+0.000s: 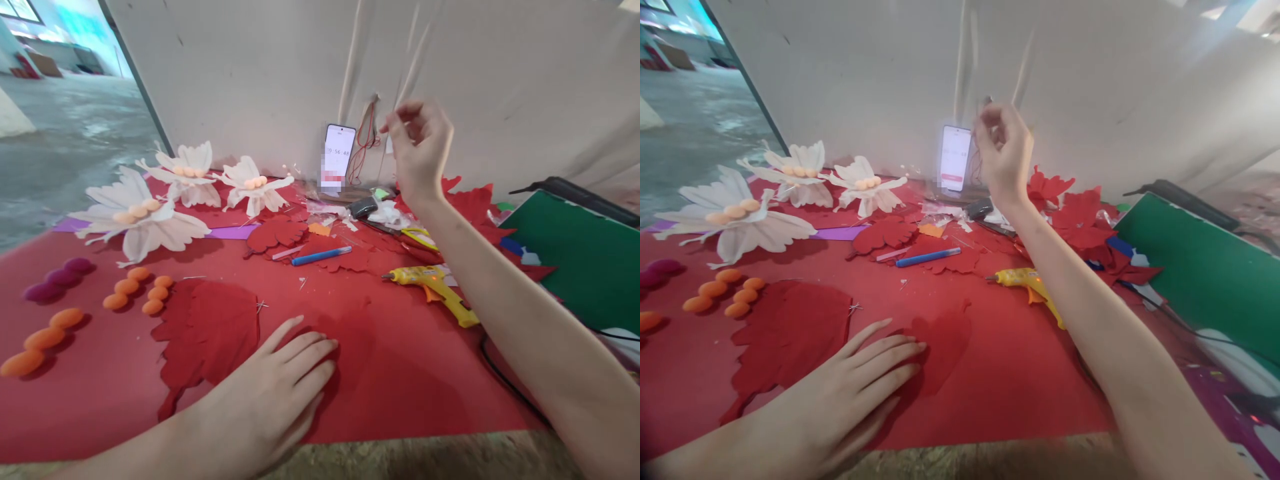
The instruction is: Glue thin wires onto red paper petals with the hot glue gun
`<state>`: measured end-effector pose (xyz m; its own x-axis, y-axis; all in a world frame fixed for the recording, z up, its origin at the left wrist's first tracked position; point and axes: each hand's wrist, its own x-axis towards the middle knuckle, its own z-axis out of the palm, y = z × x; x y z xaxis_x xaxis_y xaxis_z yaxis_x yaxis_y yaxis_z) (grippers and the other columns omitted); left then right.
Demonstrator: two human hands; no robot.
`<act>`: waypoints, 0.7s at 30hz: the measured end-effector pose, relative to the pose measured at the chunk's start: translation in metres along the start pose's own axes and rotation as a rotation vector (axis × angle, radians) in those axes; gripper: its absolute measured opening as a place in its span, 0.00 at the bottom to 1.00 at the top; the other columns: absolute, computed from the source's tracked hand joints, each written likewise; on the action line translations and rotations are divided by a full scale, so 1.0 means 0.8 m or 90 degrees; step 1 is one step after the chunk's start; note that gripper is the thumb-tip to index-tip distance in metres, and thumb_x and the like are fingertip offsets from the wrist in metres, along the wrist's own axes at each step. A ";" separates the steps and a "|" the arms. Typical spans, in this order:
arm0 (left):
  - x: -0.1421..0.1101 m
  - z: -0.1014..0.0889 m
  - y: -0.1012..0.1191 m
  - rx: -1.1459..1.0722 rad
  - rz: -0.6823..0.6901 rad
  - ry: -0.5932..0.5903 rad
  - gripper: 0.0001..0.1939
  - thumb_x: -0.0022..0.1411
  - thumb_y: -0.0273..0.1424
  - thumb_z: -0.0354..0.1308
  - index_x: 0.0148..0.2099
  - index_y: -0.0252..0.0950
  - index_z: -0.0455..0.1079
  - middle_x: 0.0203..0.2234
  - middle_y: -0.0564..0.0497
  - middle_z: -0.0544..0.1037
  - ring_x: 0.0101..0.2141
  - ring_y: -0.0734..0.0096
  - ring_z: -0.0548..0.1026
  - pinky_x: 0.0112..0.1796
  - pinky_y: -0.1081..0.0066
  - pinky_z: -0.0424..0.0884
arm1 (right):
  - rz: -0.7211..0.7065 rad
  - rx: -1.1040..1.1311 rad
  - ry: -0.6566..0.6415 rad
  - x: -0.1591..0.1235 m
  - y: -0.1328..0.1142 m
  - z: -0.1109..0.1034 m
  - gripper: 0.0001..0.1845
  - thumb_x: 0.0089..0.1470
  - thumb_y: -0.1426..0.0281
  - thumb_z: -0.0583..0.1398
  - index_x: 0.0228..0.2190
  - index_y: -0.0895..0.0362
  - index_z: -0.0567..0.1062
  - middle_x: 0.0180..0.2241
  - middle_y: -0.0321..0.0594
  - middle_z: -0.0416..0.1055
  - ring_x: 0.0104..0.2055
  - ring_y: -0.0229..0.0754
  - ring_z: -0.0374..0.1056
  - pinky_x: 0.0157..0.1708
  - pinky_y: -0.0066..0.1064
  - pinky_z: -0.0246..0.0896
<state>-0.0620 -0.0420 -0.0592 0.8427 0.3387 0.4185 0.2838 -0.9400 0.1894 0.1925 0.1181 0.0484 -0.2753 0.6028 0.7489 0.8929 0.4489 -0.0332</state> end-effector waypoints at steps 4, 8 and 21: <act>0.001 0.002 -0.001 0.000 -0.020 0.010 0.15 0.65 0.27 0.42 0.43 0.33 0.70 0.42 0.46 0.76 0.44 0.65 0.72 0.57 0.56 0.54 | -0.081 0.046 0.115 -0.048 -0.062 -0.039 0.05 0.57 0.70 0.54 0.30 0.55 0.68 0.28 0.37 0.70 0.24 0.33 0.60 0.28 0.27 0.59; 0.002 -0.002 -0.002 -0.036 -0.017 -0.018 0.14 0.66 0.29 0.44 0.43 0.36 0.70 0.36 0.48 0.75 0.40 0.66 0.72 0.53 0.56 0.58 | -0.234 0.026 0.027 -0.113 -0.097 -0.062 0.06 0.56 0.74 0.54 0.29 0.57 0.71 0.30 0.38 0.73 0.32 0.34 0.67 0.31 0.26 0.62; 0.010 -0.020 -0.034 -0.147 0.023 -0.155 0.13 0.63 0.25 0.47 0.46 0.35 0.69 0.45 0.46 0.74 0.48 0.70 0.70 0.58 0.58 0.48 | -0.262 0.091 -0.204 -0.223 -0.112 -0.073 0.16 0.58 0.78 0.48 0.27 0.58 0.73 0.28 0.38 0.74 0.26 0.32 0.66 0.27 0.24 0.57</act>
<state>-0.0703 -0.0134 -0.0466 0.9428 0.2599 0.2089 0.1648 -0.9078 0.3857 0.1829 -0.0684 -0.0437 -0.7071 0.5185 0.4807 0.6369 0.7624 0.1145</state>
